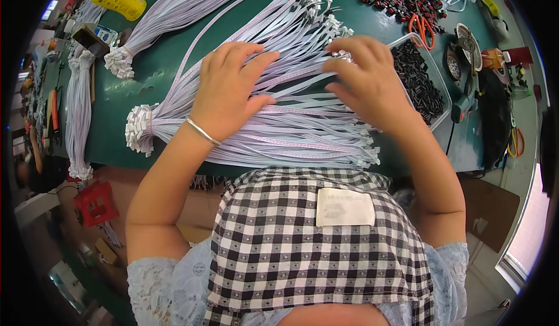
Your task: The person repeatedly picks up white ribbon cables and small black plastic connectors from a container, then inserts the connector onto the end of each cable. The person works at a green table with bundles of cables and tools nearby.
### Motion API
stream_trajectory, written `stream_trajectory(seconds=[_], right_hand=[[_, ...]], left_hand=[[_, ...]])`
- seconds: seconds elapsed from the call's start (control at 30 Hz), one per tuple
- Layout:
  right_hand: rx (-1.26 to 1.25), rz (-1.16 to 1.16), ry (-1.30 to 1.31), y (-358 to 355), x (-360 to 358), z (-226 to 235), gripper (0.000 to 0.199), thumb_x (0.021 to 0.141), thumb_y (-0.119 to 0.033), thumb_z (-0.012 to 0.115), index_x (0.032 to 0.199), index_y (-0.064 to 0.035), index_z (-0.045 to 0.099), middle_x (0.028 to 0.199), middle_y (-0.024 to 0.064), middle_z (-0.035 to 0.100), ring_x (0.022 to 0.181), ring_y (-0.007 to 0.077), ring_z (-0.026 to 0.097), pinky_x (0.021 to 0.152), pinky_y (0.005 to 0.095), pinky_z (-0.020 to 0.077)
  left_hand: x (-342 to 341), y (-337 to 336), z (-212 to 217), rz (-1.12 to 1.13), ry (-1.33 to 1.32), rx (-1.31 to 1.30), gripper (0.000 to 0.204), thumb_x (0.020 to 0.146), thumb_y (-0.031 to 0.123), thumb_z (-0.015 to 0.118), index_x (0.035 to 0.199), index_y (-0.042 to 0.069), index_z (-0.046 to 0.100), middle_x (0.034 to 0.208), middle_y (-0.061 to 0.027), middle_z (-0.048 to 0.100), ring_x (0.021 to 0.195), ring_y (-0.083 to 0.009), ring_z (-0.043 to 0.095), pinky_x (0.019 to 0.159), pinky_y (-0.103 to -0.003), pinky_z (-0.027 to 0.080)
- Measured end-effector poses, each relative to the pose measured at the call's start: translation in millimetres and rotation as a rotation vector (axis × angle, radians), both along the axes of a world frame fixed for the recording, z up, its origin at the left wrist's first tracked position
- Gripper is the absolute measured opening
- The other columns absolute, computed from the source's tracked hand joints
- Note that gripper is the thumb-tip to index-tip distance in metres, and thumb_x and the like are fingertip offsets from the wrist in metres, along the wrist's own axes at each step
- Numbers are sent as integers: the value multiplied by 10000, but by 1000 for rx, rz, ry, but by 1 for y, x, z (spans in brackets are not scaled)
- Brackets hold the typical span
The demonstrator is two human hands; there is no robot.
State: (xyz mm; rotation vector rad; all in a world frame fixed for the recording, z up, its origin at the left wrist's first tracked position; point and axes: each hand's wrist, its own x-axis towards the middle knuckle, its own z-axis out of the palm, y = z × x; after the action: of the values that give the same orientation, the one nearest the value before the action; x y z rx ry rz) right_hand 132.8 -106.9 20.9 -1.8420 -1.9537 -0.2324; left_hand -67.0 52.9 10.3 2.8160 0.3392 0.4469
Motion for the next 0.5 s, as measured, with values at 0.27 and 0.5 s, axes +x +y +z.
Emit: stream_trajectory(seconds=[0.27,0.5], right_hand=[[-75,112,-163,33,9,-27,98,743,-155,570,839,-143,585,1008,-16,556,1032,171,494,929,358,346],[-19,65,-184,56,12,-32,112,750,-141,581,860,-138,603,1020,-13,558,1058,181,494,947,383,337]], left_hand=[[7,13,-12,-34,1,66,650,639,298,768,1235,172,542,1219,-28,513,1201,-262,418,1001,-420,276],[18,37,-21,-7,3,114,687,620,333,776,1249,202,531,1193,-17,519,1205,-251,416,1015,-436,243]])
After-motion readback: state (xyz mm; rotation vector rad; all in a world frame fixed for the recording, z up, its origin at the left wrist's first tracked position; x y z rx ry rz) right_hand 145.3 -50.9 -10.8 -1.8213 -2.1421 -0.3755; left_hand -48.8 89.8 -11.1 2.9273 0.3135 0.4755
